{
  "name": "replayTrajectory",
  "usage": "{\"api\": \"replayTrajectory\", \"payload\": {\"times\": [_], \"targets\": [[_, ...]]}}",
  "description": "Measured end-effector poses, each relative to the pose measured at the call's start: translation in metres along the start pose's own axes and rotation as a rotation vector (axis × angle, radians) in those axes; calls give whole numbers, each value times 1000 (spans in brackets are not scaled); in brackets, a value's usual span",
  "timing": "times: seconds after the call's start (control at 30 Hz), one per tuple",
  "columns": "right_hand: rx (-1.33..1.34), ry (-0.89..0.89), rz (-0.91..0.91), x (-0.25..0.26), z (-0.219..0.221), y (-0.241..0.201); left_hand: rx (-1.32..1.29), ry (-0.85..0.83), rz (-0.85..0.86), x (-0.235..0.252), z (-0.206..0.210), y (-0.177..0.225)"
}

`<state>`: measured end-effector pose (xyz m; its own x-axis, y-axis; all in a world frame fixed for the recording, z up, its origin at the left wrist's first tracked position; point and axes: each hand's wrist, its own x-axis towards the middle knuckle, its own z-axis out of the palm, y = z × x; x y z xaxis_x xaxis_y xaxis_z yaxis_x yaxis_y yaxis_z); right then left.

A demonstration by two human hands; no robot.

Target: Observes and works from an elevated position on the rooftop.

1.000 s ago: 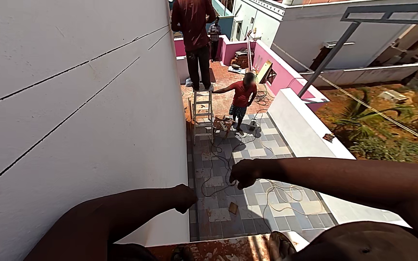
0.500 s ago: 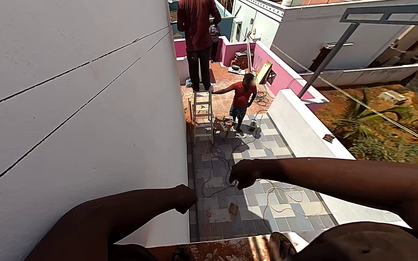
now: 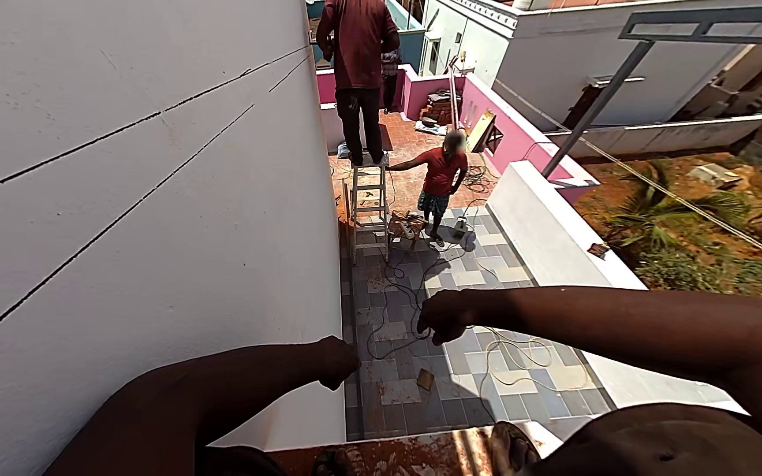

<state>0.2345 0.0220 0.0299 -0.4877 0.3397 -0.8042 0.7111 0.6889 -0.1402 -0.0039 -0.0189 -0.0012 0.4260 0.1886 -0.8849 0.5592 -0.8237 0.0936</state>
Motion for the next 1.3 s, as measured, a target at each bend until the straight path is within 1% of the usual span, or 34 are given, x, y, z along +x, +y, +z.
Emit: {"api": "replayTrajectory", "payload": {"times": [0.83, 1.3], "targets": [[-19, -10, -27, -3, 0, -2, -15, -9, 4, 5, 4, -2], [-16, 38, -27, -1, -3, 0, -17, -15, 2, 14, 6, -9]]}}
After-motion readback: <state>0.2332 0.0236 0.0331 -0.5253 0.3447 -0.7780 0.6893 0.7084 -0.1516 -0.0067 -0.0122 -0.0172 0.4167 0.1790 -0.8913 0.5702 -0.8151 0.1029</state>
